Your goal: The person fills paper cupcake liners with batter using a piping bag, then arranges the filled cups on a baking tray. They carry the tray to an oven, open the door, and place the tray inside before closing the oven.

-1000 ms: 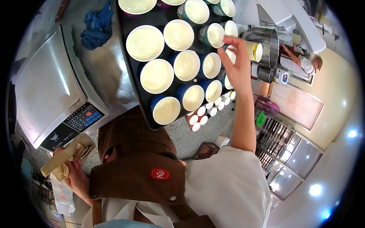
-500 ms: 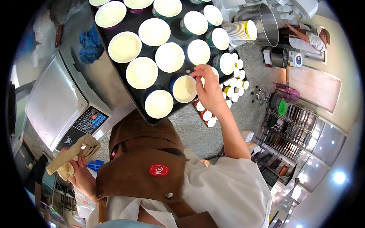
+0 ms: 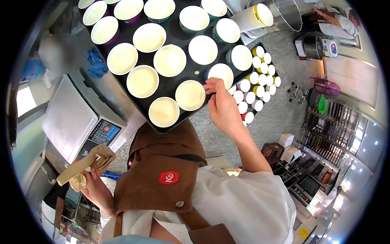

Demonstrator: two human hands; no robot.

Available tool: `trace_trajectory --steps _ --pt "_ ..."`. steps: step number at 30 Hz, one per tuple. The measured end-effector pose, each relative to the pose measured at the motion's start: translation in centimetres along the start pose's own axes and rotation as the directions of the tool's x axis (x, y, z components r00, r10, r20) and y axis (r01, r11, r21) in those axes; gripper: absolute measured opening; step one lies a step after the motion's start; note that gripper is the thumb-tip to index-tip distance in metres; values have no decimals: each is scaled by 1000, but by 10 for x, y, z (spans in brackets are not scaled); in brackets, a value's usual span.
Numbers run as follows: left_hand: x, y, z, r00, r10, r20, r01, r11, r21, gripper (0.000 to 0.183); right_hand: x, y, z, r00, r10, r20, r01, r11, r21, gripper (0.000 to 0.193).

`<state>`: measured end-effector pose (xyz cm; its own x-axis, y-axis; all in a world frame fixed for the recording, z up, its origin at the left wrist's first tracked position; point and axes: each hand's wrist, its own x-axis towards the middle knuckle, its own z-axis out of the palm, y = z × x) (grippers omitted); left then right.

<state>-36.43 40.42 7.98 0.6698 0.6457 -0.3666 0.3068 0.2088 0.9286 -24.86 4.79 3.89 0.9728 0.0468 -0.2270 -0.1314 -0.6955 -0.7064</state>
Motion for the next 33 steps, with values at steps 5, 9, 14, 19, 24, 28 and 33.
trace_trajectory --steps 5,9,14,19,24,28,33 --pt "-4 8 7 982 99 161 -109 992 56 22 4 6 -9 993 48 111 -64 987 147 37" --pt "-9 14 26 992 106 72 -114 987 111 20 10 8 -3 999 -28 23 23 979 203 36" --pt "-8 13 15 967 126 221 -149 985 92 24 49 -7 5 959 -271 -86 276 960 48 42" --pt "-14 10 10 948 169 269 -172 985 -13 27 101 -5 24 894 -438 -98 431 898 -84 51" --pt "-18 7 4 962 140 233 -129 990 -62 28 117 -2 33 919 -392 -44 386 917 -104 56" --pt "-24 7 18 979 193 61 -194 981 13 21 124 0 41 936 -350 -35 349 937 -23 61" --pt "-25 11 23 975 213 62 -213 977 0 19 125 -3 39 927 -373 -31 374 927 29 62"
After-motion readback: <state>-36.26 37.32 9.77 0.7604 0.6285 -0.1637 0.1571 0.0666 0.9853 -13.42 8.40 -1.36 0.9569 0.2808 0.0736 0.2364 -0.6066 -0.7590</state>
